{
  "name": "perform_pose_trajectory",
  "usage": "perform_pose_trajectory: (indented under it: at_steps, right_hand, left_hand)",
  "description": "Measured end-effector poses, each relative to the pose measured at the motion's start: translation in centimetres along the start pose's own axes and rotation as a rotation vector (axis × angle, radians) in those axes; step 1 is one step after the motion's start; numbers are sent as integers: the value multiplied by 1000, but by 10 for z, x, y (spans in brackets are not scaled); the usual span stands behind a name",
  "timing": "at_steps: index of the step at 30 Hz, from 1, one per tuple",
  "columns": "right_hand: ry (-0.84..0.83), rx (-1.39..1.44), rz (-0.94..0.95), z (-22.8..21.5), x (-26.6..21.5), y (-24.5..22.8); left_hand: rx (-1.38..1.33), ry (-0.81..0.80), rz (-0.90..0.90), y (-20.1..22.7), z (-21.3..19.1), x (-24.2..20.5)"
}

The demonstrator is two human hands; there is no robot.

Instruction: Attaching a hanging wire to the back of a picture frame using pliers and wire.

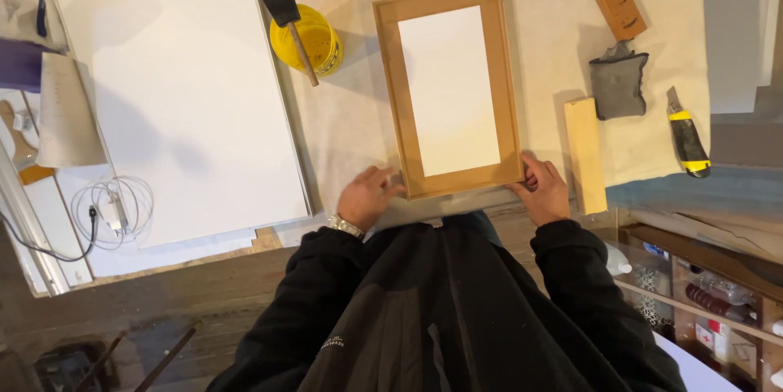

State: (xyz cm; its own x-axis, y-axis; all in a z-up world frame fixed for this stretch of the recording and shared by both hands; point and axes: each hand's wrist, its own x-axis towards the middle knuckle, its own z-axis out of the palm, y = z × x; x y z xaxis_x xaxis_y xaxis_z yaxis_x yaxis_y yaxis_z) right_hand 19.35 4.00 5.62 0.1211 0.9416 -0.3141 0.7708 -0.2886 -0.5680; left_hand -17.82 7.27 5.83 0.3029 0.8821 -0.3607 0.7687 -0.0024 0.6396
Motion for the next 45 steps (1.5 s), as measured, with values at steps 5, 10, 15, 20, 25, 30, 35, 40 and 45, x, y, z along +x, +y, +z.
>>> perform_pose_trajectory:
  at_steps: [5,10,15,20,25,30,35,40,45]
  right_hand:
    - [17,-5,15,-2,-1,-8]
    - [23,29,29,-2,0,-3]
    - [-11,35,73,-3,4,-5]
    - [1,50,93,-2,5,-2]
    - [21,53,126,-1,6,-8]
    - [20,5,162,1,6,-4]
    - [18,44,223,-1,7,-12]
    - [0,73,221,3,8,-3]
    - [35,220,209,4,10,-4]
  left_hand:
    - [2,355,29,-30,-41,22]
    - [41,725,-77,-24,-136,43]
    - [343,507,20,-26,-184,78]
    - [358,580,138,-45,-186,111]
    - [256,623,223,-35,-233,147]
    - [296,702,364,-44,-287,221]
    - [294,689,500,-25,-313,318]
    - [307,706,694,16,-299,432]
    - [318,659,792,62,-274,519]
